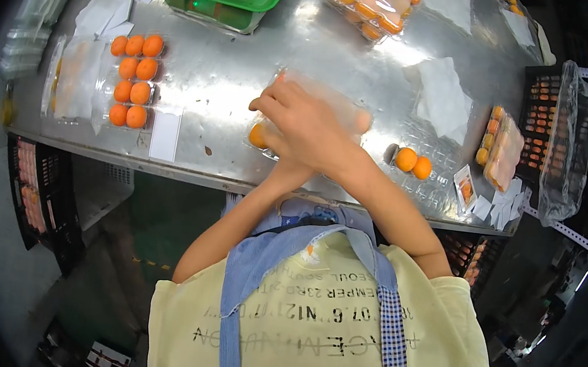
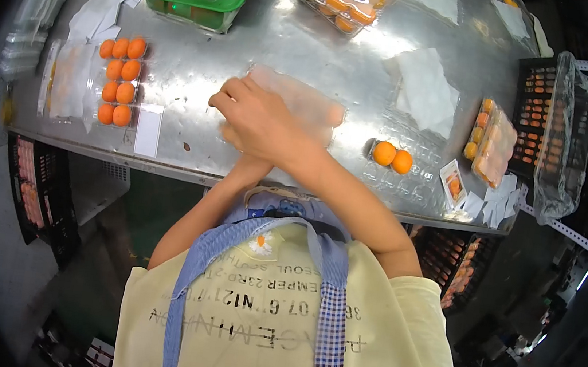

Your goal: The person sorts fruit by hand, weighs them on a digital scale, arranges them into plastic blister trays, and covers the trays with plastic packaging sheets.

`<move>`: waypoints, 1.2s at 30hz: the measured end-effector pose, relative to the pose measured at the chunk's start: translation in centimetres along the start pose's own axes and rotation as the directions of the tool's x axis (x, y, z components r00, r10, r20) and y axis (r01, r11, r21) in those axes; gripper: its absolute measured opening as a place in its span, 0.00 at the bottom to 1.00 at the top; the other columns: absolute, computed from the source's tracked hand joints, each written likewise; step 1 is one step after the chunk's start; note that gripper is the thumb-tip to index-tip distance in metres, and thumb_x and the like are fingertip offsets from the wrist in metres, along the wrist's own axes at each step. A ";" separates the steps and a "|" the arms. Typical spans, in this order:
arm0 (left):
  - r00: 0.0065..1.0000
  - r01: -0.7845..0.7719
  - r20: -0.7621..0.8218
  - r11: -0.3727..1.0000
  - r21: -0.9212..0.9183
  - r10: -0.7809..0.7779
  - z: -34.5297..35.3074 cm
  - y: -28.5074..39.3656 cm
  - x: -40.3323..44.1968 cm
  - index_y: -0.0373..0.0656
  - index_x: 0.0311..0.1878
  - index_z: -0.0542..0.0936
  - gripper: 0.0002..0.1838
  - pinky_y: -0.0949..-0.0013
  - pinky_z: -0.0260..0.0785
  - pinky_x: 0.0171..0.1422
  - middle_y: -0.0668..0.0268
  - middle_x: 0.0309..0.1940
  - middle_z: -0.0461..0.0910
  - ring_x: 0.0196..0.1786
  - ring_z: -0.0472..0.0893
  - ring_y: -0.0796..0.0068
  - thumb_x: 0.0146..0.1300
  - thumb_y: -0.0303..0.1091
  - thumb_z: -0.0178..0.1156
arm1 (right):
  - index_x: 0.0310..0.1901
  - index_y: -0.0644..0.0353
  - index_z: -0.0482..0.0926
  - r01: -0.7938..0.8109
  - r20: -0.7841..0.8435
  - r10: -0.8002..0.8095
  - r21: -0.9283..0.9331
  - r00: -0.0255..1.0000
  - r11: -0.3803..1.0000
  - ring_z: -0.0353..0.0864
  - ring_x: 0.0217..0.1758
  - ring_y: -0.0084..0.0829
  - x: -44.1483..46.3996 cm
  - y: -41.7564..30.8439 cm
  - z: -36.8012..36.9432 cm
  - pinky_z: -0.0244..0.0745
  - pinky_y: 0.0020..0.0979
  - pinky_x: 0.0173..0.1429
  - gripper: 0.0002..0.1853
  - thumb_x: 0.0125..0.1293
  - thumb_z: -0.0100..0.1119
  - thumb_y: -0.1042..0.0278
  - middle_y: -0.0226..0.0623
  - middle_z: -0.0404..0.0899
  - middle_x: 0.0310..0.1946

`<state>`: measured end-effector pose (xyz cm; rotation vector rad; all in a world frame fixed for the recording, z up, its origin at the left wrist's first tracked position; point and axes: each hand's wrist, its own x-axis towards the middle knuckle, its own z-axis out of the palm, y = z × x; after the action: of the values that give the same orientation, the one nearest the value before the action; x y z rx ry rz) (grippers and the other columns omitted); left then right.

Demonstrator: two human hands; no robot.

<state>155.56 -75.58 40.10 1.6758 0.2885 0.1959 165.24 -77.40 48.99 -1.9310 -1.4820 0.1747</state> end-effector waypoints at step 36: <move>0.789 0.543 0.159 0.553 -0.632 -0.593 2.2 8.5 3.8 0.19 0.48 0.71 0.19 0.61 0.80 0.46 0.46 0.46 0.77 0.46 0.82 0.53 0.68 0.33 0.52 | 0.32 0.59 0.70 -0.430 0.496 0.834 0.825 0.242 -0.366 0.84 0.36 0.29 -25.1 4.6 2.9 0.82 0.26 0.42 0.08 0.59 0.59 0.82 0.39 0.79 0.32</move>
<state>160.43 -77.45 48.12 0.7987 0.7236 -0.1355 159.01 -99.09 36.82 -1.2321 0.5224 0.9878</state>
